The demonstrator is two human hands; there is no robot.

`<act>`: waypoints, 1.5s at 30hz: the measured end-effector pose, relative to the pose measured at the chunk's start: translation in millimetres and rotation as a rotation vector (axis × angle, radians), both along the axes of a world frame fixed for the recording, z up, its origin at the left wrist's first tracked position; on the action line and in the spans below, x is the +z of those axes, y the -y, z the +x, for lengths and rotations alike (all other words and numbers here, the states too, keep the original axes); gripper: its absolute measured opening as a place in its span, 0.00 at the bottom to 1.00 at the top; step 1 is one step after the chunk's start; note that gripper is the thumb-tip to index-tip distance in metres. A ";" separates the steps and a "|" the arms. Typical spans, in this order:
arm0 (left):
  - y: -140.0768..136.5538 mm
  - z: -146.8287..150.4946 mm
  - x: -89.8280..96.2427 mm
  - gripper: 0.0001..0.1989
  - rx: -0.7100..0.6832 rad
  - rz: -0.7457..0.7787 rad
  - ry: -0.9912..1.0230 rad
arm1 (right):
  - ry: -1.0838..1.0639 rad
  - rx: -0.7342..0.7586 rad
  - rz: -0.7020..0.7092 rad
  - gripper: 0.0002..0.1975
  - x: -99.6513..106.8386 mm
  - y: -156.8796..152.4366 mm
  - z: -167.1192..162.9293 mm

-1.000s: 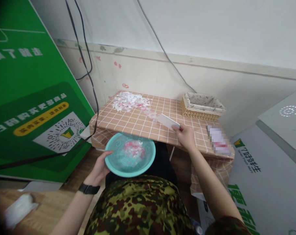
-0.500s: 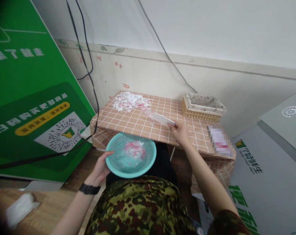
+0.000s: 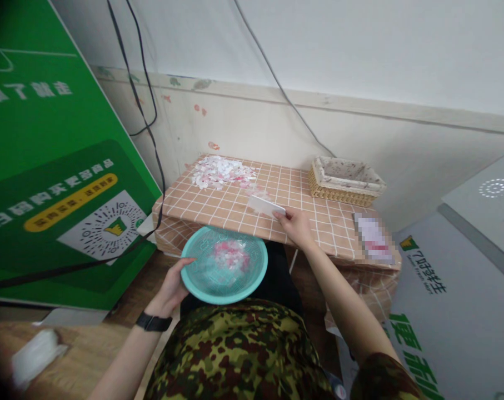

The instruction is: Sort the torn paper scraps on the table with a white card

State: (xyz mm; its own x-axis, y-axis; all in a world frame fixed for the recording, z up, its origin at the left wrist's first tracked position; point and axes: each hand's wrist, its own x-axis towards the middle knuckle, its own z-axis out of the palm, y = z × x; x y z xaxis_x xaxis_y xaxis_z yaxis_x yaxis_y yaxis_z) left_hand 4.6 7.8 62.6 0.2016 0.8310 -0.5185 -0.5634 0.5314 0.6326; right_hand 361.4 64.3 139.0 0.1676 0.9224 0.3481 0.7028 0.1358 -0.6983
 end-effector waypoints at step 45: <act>3.5 17.0 12.2 0.15 -0.003 -0.013 0.014 | 0.175 0.019 0.114 0.14 5.9 39.1 -28.4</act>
State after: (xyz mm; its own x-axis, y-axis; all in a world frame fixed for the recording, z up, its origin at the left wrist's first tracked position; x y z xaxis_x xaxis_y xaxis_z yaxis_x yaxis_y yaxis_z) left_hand 21.6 4.2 74.8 0.2116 0.8234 -0.5265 -0.5708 0.5414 0.6174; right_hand 333.0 25.2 144.9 0.0783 0.8780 0.4723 0.8087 0.2211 -0.5451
